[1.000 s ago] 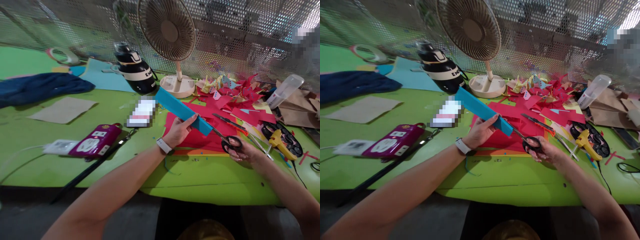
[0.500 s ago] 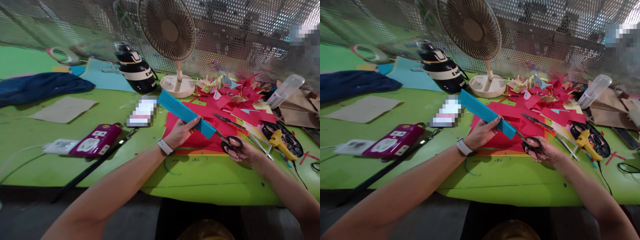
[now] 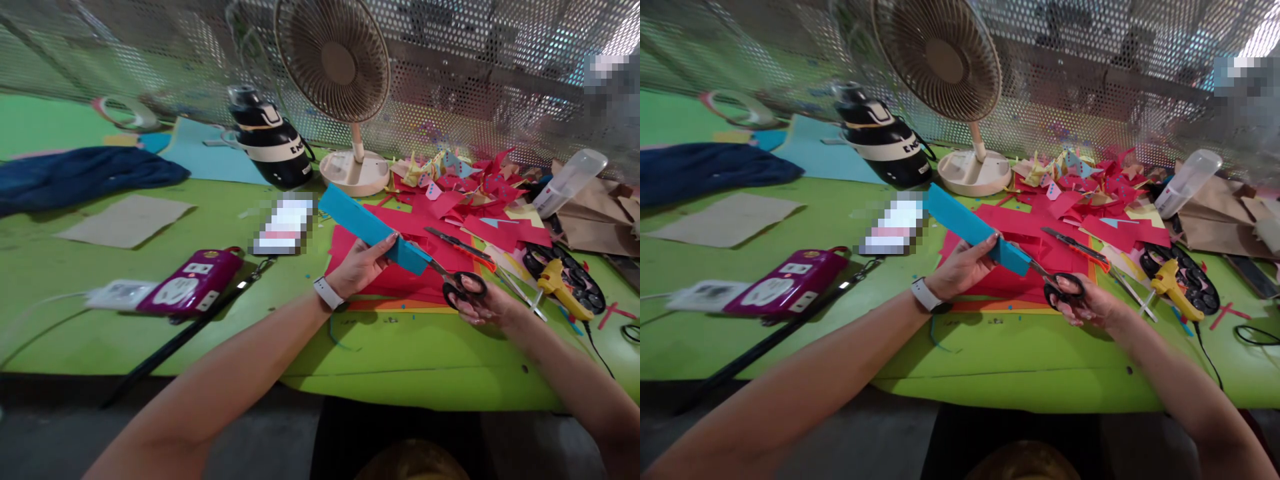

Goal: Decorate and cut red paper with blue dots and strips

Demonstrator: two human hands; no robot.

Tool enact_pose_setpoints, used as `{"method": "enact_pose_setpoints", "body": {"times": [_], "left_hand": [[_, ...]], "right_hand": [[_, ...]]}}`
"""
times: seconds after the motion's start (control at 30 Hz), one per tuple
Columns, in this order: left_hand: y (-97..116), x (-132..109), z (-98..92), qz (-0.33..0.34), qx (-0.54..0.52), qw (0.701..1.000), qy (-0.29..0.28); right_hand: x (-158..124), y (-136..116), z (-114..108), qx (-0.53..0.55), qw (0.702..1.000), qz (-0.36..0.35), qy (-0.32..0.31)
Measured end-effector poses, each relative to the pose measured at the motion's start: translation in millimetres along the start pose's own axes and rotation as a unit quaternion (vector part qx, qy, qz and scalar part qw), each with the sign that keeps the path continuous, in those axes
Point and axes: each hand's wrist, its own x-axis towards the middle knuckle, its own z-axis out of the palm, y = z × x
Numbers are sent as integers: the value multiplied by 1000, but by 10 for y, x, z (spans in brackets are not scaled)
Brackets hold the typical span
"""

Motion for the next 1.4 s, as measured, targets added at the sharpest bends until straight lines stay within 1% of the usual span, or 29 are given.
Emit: {"method": "enact_pose_setpoints", "body": {"times": [0.23, 0.37, 0.67, 0.9, 1.07, 1.3, 1.4], "left_hand": [[7, -23, 21, -4, 8, 1000, 9], [20, -42, 34, -7, 22, 1000, -2], [41, -26, 22, 23, 60, 998, -17], [55, -26, 28, 39, 87, 995, -19], [73, -29, 30, 40, 104, 993, -29], [55, -21, -14, 45, 133, 990, -27], [61, -28, -13, 49, 142, 988, -36]], "right_hand": [[7, 26, -13, 1, 1000, -6, 4], [8, 32, -8, 0, 1000, -10, 12], [14, 22, 3, 11, 1000, -6, 17], [9, 7, 18, 21, 1000, -12, 4], [-1, -12, 41, 8, 1000, -16, 7], [8, 17, 19, 2, 1000, -23, 17], [8, 17, 16, -1, 1000, -19, 17]]}}
